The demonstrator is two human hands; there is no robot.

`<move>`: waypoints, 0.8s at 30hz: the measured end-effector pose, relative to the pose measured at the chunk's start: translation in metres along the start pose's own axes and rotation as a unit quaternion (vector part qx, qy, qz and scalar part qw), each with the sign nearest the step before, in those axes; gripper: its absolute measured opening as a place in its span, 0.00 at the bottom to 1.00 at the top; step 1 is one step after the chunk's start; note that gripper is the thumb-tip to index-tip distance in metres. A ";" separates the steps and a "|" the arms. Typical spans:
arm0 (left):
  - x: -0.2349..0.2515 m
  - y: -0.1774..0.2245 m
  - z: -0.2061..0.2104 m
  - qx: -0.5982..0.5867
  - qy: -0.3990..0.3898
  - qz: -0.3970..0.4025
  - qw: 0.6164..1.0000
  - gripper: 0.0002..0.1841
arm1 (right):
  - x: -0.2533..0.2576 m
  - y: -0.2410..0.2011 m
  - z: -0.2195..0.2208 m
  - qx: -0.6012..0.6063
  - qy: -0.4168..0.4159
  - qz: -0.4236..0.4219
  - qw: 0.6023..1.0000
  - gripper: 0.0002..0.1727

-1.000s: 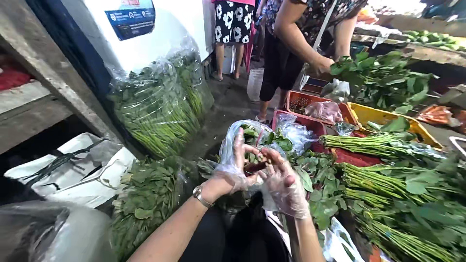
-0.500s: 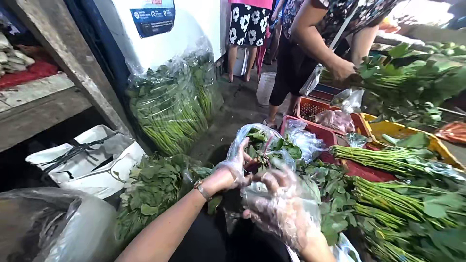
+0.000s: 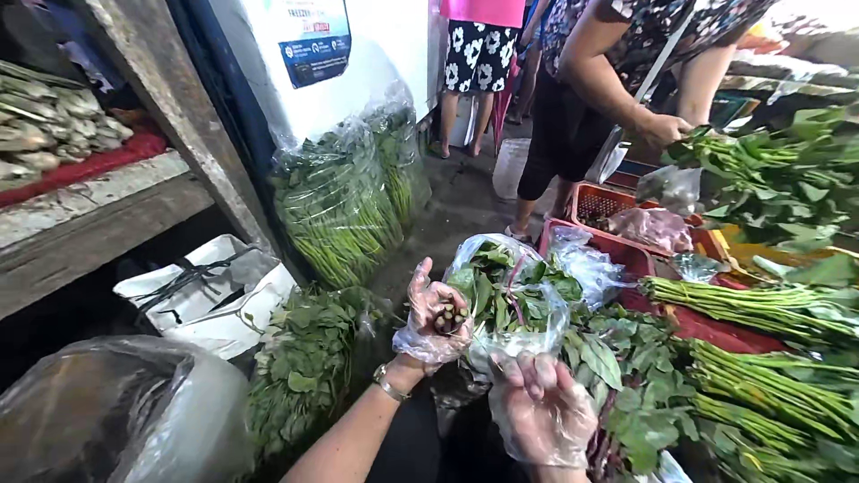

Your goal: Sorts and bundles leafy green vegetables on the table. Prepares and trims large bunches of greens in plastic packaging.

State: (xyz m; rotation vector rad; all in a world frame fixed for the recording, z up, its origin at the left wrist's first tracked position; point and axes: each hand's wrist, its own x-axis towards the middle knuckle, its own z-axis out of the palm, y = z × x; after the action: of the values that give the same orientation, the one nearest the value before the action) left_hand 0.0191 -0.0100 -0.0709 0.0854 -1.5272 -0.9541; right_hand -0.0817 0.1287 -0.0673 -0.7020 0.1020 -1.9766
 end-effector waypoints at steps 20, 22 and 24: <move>-0.006 0.031 0.023 0.237 -0.276 -0.267 0.892 0.36 | 0.026 -0.018 0.024 -0.676 0.057 0.122 0.725 0.23; -0.002 0.031 0.018 0.238 -0.269 -0.264 0.895 0.44 | 0.026 -0.025 0.026 -0.608 0.079 0.152 0.775 0.32; 0.006 0.028 0.003 0.259 -0.264 -0.194 0.909 0.57 | 0.020 -0.033 0.019 -0.529 0.094 0.108 0.837 0.41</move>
State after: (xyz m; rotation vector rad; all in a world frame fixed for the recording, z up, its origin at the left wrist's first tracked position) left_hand 0.0283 0.0065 -0.0496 0.5684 -2.3047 -0.8889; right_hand -0.1049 0.1330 -0.0311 -1.1001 1.4139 -1.6456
